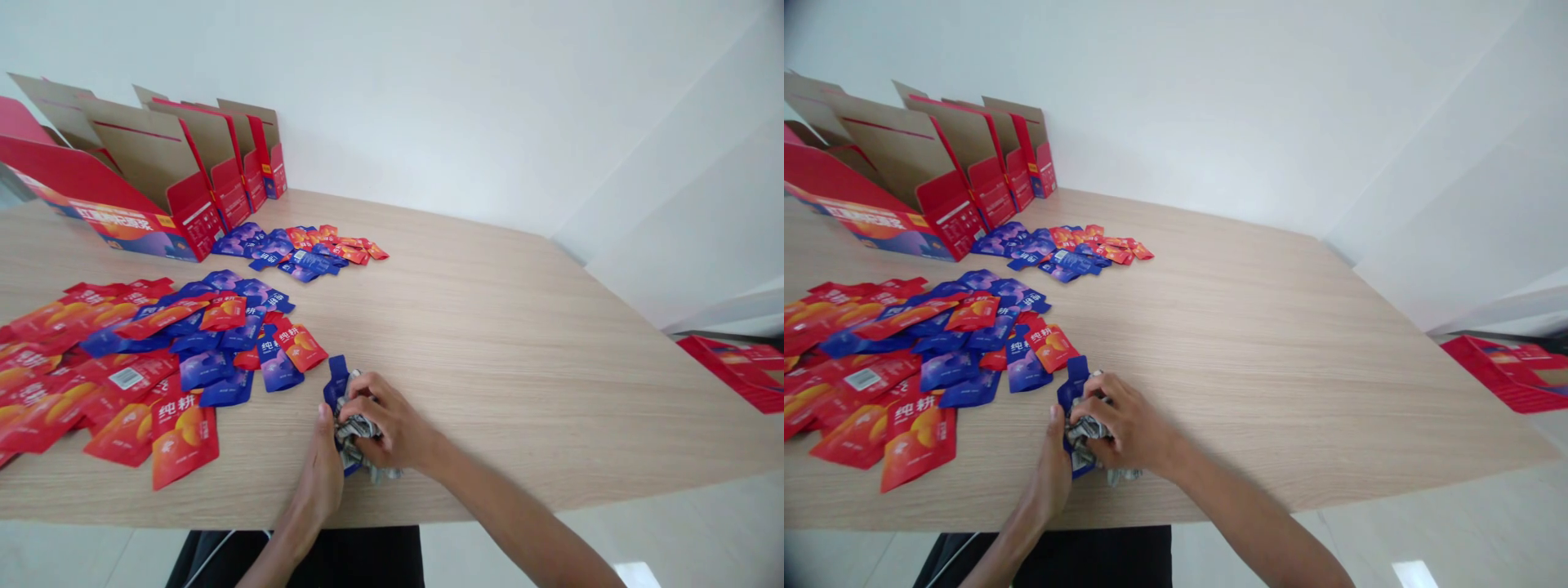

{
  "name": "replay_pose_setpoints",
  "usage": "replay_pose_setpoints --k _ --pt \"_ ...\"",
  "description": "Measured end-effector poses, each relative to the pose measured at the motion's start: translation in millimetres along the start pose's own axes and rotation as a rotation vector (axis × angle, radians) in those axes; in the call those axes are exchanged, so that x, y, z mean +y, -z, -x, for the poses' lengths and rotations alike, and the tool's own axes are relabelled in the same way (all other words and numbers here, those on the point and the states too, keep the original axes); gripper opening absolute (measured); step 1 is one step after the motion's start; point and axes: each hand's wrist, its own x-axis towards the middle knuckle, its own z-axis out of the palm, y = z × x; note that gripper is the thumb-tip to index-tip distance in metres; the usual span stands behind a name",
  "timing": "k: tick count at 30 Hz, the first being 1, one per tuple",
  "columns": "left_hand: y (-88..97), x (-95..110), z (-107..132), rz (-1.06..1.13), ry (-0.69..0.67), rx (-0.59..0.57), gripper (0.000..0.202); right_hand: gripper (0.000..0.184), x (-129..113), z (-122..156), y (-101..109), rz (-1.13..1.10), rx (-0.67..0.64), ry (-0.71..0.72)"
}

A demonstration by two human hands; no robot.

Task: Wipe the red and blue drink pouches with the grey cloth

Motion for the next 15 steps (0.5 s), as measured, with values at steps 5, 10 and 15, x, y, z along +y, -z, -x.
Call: replay_pose_setpoints --k 5,10,15 --pt "-3.8 25 -11 0.036 0.006 0.13 0.075 0.015 1 4 -6 0.109 -0.157 0.152" --pt "2.9 11 -4 -0.065 -0.054 0.025 0.073 0.007 0 2 -4 0.138 -0.083 0.109" --pt "5.1 -15 17 -0.278 -0.029 -0.079 0.073 0.01 3 -2 7 0.109 0.05 -0.068"
